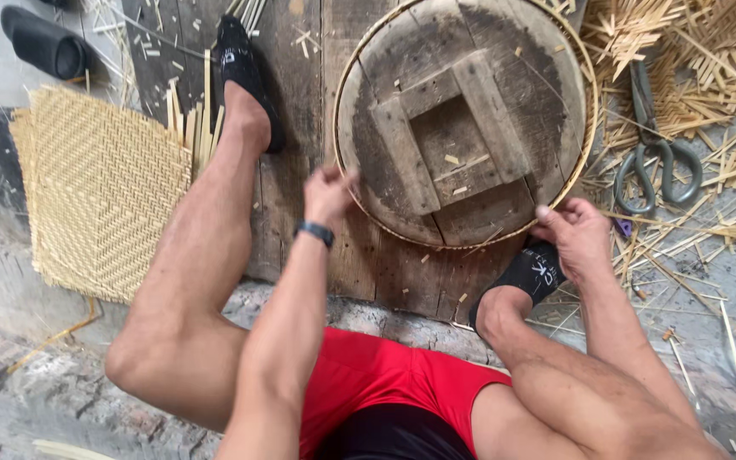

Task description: The person assembles a round woven basket by placing a pre-woven mat into a circular frame, securing it with clips, and trimming excess strands with shears. The person repeats the process for a second basket, using a wooden mold to press the frame and mat together before trimming.

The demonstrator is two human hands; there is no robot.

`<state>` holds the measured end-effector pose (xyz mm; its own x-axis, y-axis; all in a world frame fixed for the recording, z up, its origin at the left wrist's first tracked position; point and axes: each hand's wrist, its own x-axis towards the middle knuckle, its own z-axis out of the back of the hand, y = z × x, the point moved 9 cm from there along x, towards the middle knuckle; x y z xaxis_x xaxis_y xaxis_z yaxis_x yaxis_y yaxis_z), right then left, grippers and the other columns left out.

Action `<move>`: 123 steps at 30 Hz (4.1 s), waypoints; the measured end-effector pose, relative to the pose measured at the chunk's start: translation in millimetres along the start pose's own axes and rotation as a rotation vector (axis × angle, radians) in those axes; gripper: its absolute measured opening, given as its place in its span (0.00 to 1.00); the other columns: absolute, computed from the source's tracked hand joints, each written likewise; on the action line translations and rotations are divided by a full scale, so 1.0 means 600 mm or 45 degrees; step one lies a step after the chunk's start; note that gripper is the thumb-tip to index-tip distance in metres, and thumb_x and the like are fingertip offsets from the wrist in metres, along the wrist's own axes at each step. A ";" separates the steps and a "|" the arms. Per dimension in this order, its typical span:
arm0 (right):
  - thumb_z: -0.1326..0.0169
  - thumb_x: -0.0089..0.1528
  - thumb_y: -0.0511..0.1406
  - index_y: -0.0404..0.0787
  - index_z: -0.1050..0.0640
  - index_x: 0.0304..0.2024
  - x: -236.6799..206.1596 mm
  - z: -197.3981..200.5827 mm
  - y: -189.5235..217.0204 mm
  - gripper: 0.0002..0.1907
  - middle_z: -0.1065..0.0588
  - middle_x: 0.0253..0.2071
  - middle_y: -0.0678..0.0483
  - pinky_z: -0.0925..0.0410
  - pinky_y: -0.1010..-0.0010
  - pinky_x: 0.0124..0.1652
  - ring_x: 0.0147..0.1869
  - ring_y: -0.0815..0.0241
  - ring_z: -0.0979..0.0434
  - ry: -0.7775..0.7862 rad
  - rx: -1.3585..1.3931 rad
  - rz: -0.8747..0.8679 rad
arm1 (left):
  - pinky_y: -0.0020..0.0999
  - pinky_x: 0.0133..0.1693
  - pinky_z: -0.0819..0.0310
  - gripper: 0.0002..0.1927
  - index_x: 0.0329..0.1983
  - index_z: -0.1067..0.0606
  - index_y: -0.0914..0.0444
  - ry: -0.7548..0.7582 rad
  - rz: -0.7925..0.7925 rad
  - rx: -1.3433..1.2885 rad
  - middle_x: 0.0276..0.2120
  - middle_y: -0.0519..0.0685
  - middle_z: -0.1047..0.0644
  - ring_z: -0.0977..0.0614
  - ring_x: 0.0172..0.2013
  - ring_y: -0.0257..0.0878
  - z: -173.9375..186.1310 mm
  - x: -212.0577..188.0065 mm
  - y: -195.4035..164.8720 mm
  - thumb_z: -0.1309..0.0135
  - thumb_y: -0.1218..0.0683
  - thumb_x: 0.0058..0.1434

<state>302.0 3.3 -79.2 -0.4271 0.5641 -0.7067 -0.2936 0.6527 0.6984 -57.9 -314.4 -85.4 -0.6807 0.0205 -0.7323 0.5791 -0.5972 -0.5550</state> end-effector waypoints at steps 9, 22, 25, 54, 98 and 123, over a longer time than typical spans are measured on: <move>0.44 0.66 0.28 0.32 0.28 0.41 -0.004 -0.002 -0.058 0.06 0.22 0.39 0.46 0.19 0.62 0.41 0.40 0.56 0.17 0.076 0.075 -0.078 | 0.41 0.42 0.15 0.17 0.45 0.24 0.66 0.235 0.303 -0.877 0.39 0.49 0.18 0.15 0.39 0.43 -0.107 -0.086 0.226 0.35 0.51 0.60; 0.43 0.67 0.29 0.29 0.27 0.43 -0.037 -0.006 -0.053 0.07 0.22 0.37 0.46 0.19 0.65 0.38 0.38 0.57 0.17 0.043 0.008 0.048 | 0.38 0.37 0.17 0.20 0.40 0.23 0.65 0.140 0.312 -0.805 0.35 0.51 0.18 0.15 0.36 0.43 -0.111 -0.140 0.228 0.38 0.43 0.60; 0.42 0.66 0.27 0.29 0.27 0.42 -0.045 -0.012 -0.047 0.08 0.22 0.38 0.46 0.19 0.66 0.37 0.38 0.58 0.17 0.052 -0.065 0.068 | 0.40 0.37 0.16 0.21 0.38 0.25 0.64 0.089 0.329 -0.851 0.33 0.52 0.19 0.15 0.35 0.43 -0.125 -0.157 0.241 0.39 0.42 0.60; 0.29 0.49 0.48 0.25 0.44 0.68 -0.054 -0.414 0.155 0.58 0.36 0.61 0.31 0.42 0.40 0.59 0.62 0.31 0.33 0.431 -1.260 0.891 | 0.46 0.49 0.22 0.27 0.58 0.26 0.67 -0.026 0.179 -0.887 0.52 0.54 0.21 0.19 0.49 0.48 -0.069 -0.043 0.158 0.45 0.42 0.66; 0.34 0.52 0.41 0.40 0.27 0.57 0.072 0.331 0.304 0.32 0.21 0.42 0.42 0.32 0.49 0.55 0.46 0.44 0.20 -0.644 -1.551 0.477 | 0.49 0.61 0.26 0.37 0.71 0.40 0.68 -0.310 -0.041 -0.560 0.67 0.56 0.30 0.24 0.61 0.52 -0.056 -0.195 0.101 0.66 0.36 0.71; 0.51 0.69 0.27 0.48 0.15 0.44 0.153 -0.058 0.485 0.15 0.19 0.34 0.56 0.40 0.56 0.53 0.42 0.56 0.25 -0.558 -1.966 1.464 | 0.40 0.52 0.24 0.27 0.67 0.38 0.68 -0.542 -0.190 -0.303 0.55 0.55 0.27 0.24 0.52 0.46 -0.051 -0.225 0.057 0.50 0.53 0.69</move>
<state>147.7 227.6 62.9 -0.7924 0.5486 0.2668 -0.5483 -0.8322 0.0829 67.3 -313.0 -17.5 -0.8576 -0.2666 -0.4398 0.5139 -0.4125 -0.7522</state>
